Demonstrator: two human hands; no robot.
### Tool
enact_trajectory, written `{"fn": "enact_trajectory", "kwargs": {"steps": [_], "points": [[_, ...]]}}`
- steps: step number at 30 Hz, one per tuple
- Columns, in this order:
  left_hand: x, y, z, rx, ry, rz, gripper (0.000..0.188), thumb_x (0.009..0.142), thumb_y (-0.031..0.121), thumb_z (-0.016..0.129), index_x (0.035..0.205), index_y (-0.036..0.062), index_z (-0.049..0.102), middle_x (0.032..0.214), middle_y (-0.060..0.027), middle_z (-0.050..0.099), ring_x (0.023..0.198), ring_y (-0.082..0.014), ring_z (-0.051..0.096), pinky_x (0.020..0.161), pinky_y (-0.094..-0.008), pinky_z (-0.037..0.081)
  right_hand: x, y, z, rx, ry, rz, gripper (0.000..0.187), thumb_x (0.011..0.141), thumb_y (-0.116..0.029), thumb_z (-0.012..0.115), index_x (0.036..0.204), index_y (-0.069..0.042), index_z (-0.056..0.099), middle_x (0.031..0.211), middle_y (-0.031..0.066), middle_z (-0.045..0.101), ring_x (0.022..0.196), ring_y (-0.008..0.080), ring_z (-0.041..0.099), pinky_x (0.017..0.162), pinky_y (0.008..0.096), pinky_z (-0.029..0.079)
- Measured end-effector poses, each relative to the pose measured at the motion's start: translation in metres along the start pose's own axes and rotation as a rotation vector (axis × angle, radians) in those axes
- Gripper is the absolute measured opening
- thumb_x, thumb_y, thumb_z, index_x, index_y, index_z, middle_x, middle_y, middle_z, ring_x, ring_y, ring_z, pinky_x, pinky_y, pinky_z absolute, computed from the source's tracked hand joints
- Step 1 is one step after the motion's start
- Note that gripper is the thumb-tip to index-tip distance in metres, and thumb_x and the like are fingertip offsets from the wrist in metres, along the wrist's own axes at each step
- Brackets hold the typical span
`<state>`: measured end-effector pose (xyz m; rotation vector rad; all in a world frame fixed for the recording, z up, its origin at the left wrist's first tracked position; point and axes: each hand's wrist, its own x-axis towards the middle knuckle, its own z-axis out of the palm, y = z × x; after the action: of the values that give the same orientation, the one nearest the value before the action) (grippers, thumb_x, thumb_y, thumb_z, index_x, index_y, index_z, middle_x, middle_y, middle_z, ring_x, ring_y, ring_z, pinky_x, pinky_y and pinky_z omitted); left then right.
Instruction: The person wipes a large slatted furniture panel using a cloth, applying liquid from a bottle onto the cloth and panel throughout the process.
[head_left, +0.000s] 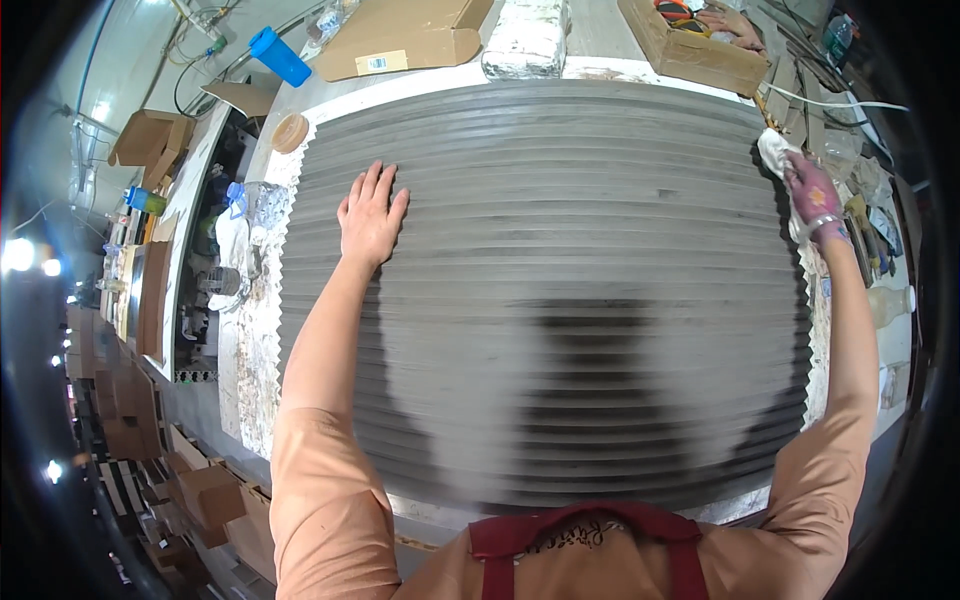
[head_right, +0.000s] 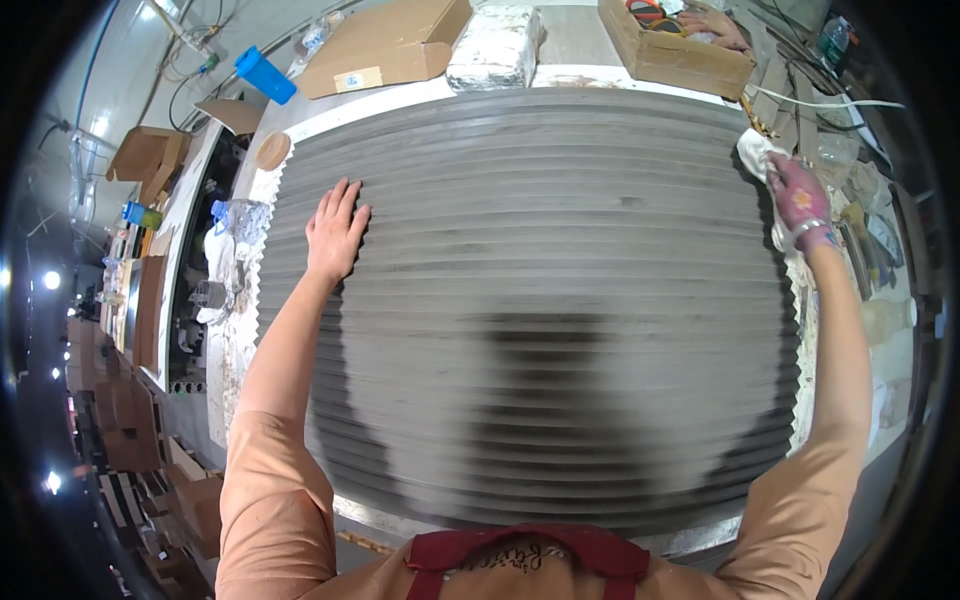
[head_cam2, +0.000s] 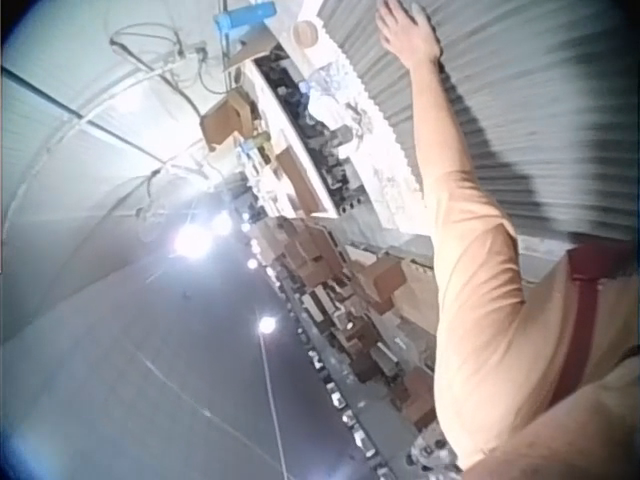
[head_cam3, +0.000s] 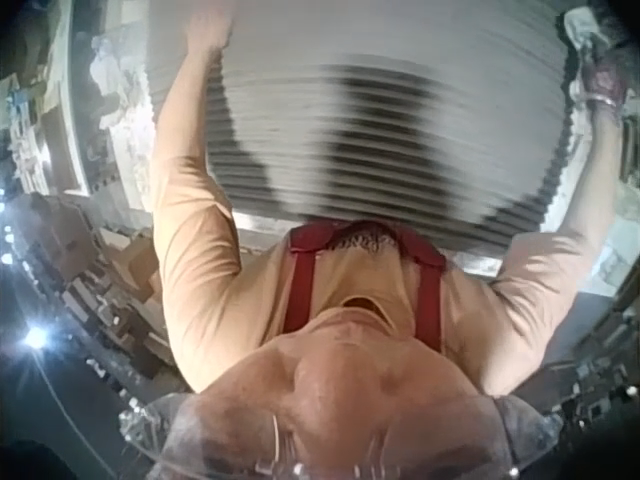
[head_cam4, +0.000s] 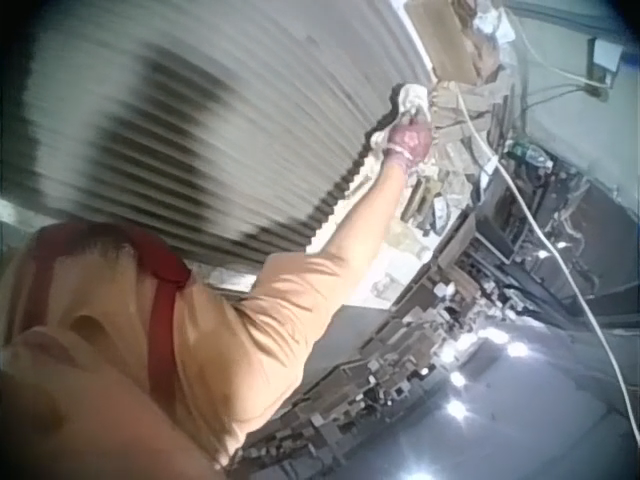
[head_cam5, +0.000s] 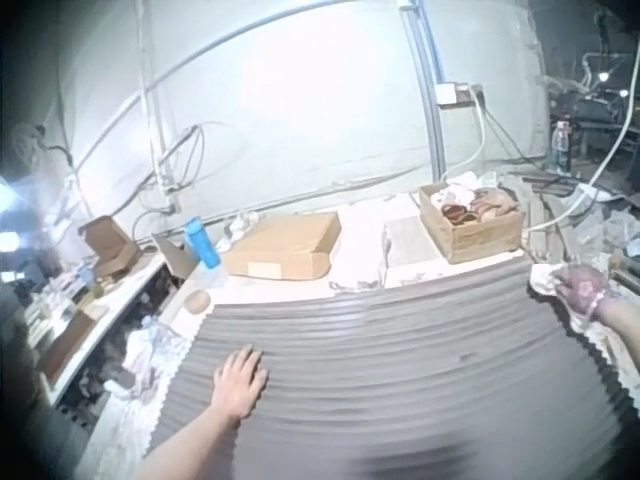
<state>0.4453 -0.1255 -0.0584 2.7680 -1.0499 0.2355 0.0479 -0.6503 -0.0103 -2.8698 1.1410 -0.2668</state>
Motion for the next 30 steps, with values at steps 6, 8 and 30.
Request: {"fn": "enact_trajectory", "kwargs": {"steps": [6, 8, 30], "points": [[-0.005, -0.002, 0.002, -0.003, 0.002, 0.001, 0.052, 0.095, 0.047, 0.039, 0.14, 0.0208, 0.04, 0.15, -0.0038, 0.033, 0.137, -0.0259, 0.03, 0.108, -0.0509, 0.024, -0.154, -0.05, -0.057, 0.263, 0.121, -0.071, 0.04, 0.091, -0.028, 0.059, 0.122, -0.003, 0.059, 0.124, 0.0193, 0.059, 0.125, 0.0336, 0.048, 0.107, 0.0388, 0.032], [-0.003, -0.002, 0.004, 0.009, 0.0, 0.007, 0.052, 0.095, 0.047, 0.039, 0.14, 0.0221, 0.04, 0.15, -0.0033, 0.033, 0.137, -0.0251, 0.03, 0.108, -0.0515, 0.024, -0.214, -0.056, -0.062, 0.334, 0.061, 0.045, 0.042, 0.09, -0.029, 0.061, 0.122, -0.002, 0.059, 0.122, 0.0181, 0.06, 0.123, 0.0335, 0.049, 0.107, 0.0394, 0.032], [-0.286, 0.19, -0.113, -0.184, -0.363, 0.72, 0.09, 0.075, 0.042, 0.071, 0.145, 0.0059, 0.028, 0.152, -0.0142, 0.026, 0.139, -0.0345, 0.026, 0.109, -0.0566, 0.02, -0.415, -0.045, -0.103, 0.553, 0.337, 0.351, 0.04, 0.09, -0.024, 0.06, 0.122, -0.001, 0.058, 0.121, 0.0151, 0.06, 0.117, 0.0276, 0.053, 0.102, 0.0339, 0.038]]}}
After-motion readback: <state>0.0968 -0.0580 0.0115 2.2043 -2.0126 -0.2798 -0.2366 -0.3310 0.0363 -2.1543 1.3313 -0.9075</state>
